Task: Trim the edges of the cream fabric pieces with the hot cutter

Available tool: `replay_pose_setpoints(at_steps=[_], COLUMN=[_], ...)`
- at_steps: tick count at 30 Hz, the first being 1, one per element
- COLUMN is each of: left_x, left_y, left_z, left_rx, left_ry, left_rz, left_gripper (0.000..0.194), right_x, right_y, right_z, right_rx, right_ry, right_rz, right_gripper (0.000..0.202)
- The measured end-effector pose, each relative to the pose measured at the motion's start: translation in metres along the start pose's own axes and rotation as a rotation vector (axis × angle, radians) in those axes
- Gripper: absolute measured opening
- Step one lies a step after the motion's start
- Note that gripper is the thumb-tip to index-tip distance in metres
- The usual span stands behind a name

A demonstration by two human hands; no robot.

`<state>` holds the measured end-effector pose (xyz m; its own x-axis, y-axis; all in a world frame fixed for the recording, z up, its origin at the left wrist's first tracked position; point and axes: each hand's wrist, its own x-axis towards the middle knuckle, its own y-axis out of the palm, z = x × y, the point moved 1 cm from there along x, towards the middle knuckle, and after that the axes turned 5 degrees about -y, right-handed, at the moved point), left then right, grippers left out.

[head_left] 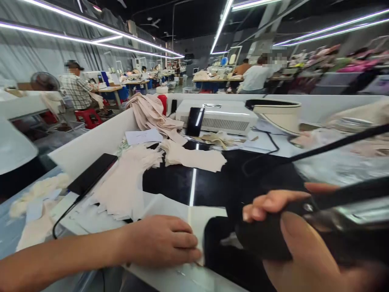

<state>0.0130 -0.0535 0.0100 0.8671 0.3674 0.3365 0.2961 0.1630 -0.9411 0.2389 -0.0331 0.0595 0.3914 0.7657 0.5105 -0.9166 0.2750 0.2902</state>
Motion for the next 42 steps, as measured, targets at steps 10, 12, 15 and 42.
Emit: replay_pose_setpoints(at_steps=[10, 12, 15, 42], left_x=[0.021, 0.037, 0.056, 0.057], left_y=[-0.005, 0.002, 0.012, 0.035], left_z=[0.016, 0.018, 0.019, 0.024], left_rx=[-0.194, -0.160, -0.117, -0.137], left_ry=[-0.155, -0.184, -0.203, -0.088], left_rz=[-0.056, -0.061, -0.068, -0.142], left_gripper=[0.047, 0.035, 0.024, 0.028], right_x=[0.030, 0.033, 0.037, 0.028], right_y=[0.003, 0.001, -0.001, 0.003], right_z=[-0.009, -0.015, -0.020, -0.023], right_rx=[0.050, 0.041, 0.008, 0.061], right_ry=[-0.147, -0.170, -0.193, -0.134], right_rz=[-0.078, -0.053, -0.043, -0.020], right_gripper=[0.041, 0.041, 0.039, 0.034])
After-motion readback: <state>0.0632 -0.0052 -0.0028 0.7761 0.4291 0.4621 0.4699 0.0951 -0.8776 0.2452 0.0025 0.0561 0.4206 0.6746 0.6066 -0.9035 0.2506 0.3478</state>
